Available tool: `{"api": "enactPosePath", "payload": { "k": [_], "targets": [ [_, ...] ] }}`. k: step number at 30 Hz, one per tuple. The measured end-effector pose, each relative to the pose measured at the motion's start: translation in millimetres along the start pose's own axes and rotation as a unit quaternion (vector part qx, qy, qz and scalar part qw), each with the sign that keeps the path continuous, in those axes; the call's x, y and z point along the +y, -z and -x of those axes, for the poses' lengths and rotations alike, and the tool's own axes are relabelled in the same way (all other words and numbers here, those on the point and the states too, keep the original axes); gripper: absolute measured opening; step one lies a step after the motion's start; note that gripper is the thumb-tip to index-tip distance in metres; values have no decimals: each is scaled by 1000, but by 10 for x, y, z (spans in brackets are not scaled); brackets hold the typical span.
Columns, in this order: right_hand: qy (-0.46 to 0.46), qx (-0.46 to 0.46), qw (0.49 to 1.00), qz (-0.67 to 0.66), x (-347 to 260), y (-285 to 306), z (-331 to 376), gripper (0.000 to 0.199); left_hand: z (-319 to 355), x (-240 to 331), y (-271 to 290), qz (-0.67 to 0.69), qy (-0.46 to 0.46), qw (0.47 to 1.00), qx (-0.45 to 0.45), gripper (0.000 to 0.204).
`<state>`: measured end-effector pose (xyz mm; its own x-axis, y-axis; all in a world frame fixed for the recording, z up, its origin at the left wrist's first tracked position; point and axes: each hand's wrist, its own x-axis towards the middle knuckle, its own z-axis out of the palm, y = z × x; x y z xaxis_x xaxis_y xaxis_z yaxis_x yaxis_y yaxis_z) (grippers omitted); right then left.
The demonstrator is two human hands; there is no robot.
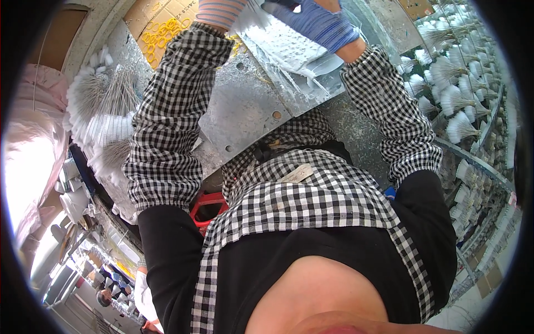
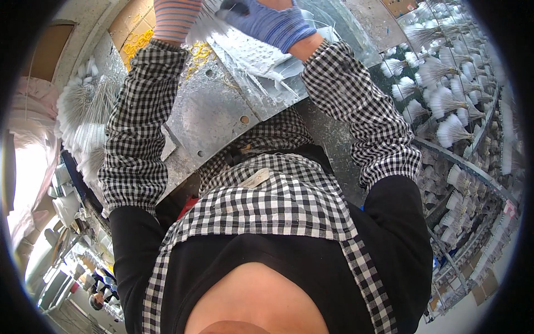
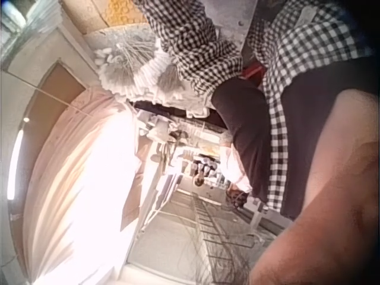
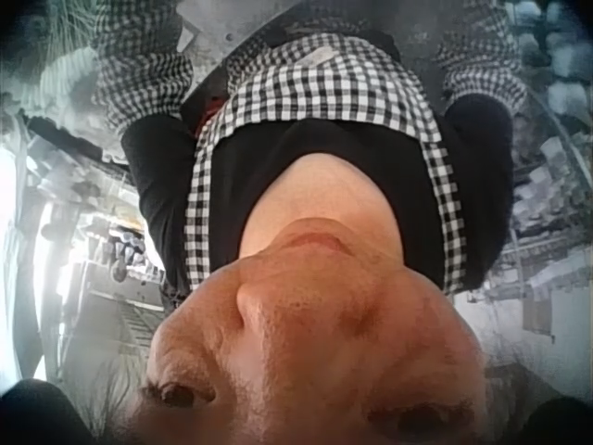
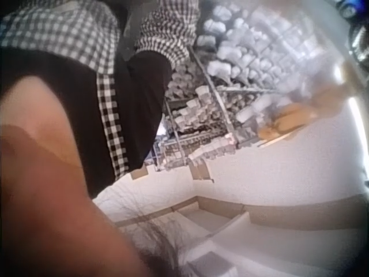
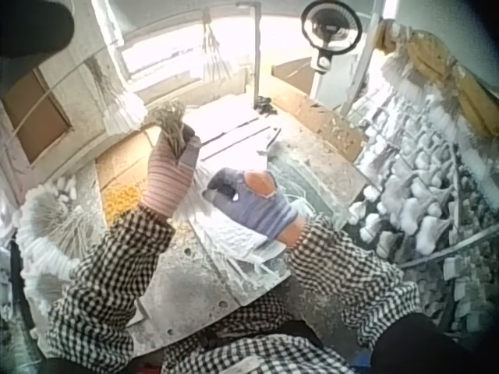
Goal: Assembling white fiber decorative brush-like items in a manufacturing workshop.
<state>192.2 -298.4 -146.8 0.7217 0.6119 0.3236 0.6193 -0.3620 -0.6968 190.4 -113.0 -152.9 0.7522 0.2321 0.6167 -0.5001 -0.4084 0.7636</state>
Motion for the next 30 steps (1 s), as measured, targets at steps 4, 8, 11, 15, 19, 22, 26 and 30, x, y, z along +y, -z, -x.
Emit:
{"api": "enactPosePath", "payload": {
  "k": [4,8,11,15,19,22,26,30],
  "targets": [
    [29,-15,994,101,16,-144,-64,40,-50,-95,-15,103,54,992,42,10],
    [25,-28,996,78,108,-166,-120,32,-38,-46,-63,116,115,986,42,14],
    [19,-25,999,33,207,-170,-95,29,49,36,-49,88,103,991,-12,27],
    [77,33,995,59,403,-251,-17,24,98,176,-86,114,50,987,-103,65],
    [115,46,990,74,540,-230,73,25,103,118,-103,17,14,982,-185,66],
    [46,-83,987,129,696,-244,141,27,174,396,-111,-210,-139,960,-122,44],
    [76,-69,975,195,691,-332,239,35,264,578,-72,-412,-260,841,-235,27],
    [54,-65,981,176,1013,-550,275,33,264,640,-127,-442,-249,807,-300,24]
  ]
}}
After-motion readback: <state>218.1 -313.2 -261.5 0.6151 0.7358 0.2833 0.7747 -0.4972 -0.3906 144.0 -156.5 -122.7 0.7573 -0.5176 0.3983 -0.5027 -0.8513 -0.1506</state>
